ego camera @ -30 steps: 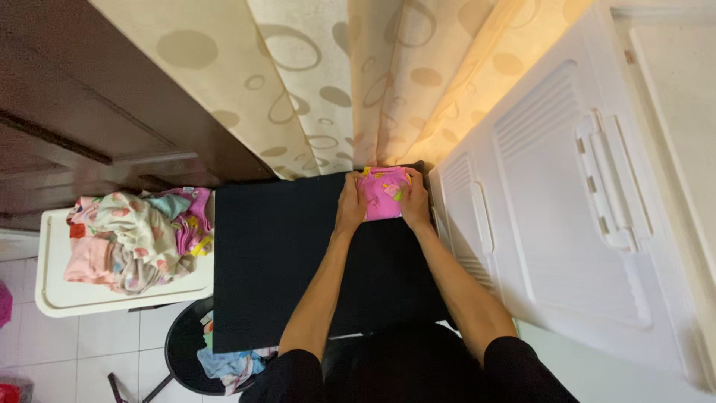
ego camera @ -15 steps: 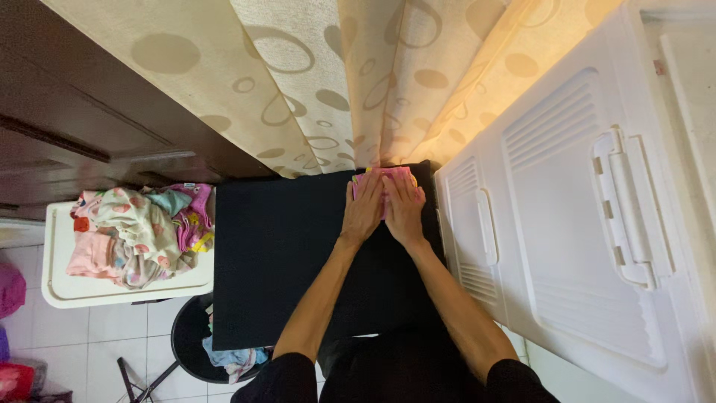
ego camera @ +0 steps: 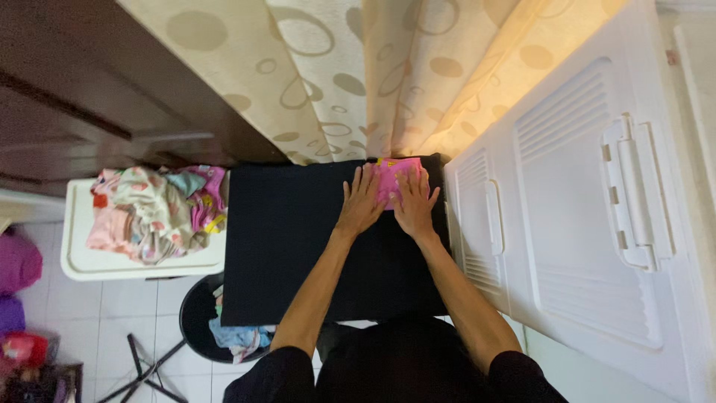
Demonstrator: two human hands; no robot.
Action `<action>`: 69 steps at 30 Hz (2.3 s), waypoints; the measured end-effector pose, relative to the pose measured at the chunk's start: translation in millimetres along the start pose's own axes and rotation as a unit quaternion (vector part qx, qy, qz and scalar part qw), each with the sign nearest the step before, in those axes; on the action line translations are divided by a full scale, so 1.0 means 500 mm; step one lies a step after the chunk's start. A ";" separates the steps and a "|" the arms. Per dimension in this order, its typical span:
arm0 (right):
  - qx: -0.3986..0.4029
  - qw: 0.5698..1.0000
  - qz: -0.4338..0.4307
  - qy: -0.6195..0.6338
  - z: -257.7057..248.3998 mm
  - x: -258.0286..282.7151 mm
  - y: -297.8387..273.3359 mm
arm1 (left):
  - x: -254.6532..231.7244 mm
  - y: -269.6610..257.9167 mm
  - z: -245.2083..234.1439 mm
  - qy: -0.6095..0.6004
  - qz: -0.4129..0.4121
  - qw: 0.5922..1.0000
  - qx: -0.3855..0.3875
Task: The person folds several small garments one by one on a black-covered surface. They pick up each item from a white bin, unfold it, fold it neatly, and place it in a growing stack. The items include patterned and solid-colored children's clothing.
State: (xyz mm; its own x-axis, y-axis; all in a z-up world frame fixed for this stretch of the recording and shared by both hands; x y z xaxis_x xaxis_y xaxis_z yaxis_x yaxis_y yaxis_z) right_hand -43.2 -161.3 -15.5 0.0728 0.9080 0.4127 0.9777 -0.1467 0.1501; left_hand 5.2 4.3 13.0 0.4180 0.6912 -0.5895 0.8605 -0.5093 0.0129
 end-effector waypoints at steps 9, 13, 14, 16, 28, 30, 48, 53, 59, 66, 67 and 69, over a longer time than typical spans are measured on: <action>-0.024 0.986 -0.099 0.131 -0.070 0.202 -0.032 | 0.045 -0.178 -0.159 -0.079 -0.090 0.987 -0.104; -0.032 0.972 -0.158 0.172 -0.055 0.321 -0.028 | 0.092 -0.252 -0.253 -0.112 -0.098 0.976 -0.161; -0.015 0.968 -0.169 0.185 -0.047 0.353 -0.031 | 0.110 -0.279 -0.278 -0.115 -0.104 0.973 -0.172; 0.017 0.958 -0.193 0.211 -0.036 0.418 -0.028 | 0.142 -0.334 -0.321 -0.155 -0.147 0.960 -0.179; 0.089 0.918 -0.274 0.272 0.090 0.802 -0.007 | 0.486 -0.570 -0.512 -0.196 -0.178 0.917 -0.298; 0.114 0.915 -0.277 0.271 0.125 0.850 0.001 | 0.550 -0.593 -0.522 -0.202 -0.198 0.913 -0.295; 0.223 0.966 -0.130 0.021 0.490 1.094 0.099 | 0.857 -0.684 -0.532 -0.199 -0.247 0.904 -0.287; 0.203 0.952 -0.132 0.187 0.505 1.056 0.127 | 0.869 -0.672 -0.565 -0.192 -0.238 0.895 -0.326; 0.164 0.889 -0.092 0.417 0.415 1.053 0.166 | 0.858 -0.628 -0.593 -0.196 -0.229 0.900 -0.315; 0.158 0.867 -0.050 0.469 0.345 1.062 0.200 | 0.942 -0.620 -0.648 0.085 -0.285 0.880 -0.371; 0.153 0.884 -0.054 0.438 0.344 1.062 0.199 | 0.966 -0.623 -0.643 0.090 -0.297 0.884 -0.350; 0.144 0.895 -0.132 0.402 0.356 1.075 0.190 | 1.012 -0.634 -0.626 0.048 -0.297 0.894 -0.331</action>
State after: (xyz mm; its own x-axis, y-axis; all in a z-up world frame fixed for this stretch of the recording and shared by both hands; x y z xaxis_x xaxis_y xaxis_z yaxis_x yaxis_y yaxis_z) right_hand 123.9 382.7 60.5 -0.2189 0.3041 0.9271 0.9587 0.2437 0.1465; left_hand 35.2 675.8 -36.4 -0.1752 0.7959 -0.5795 0.9098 0.3558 0.2137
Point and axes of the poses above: each hand's wrist, its own y-axis towards the middle knuckle, its own z-axis out of the palm, x = y × z, the point moved 2 cm from there along y, towards the middle knuckle, and after that the axes turned 2 degrees about -x, right-handed, at the moved point
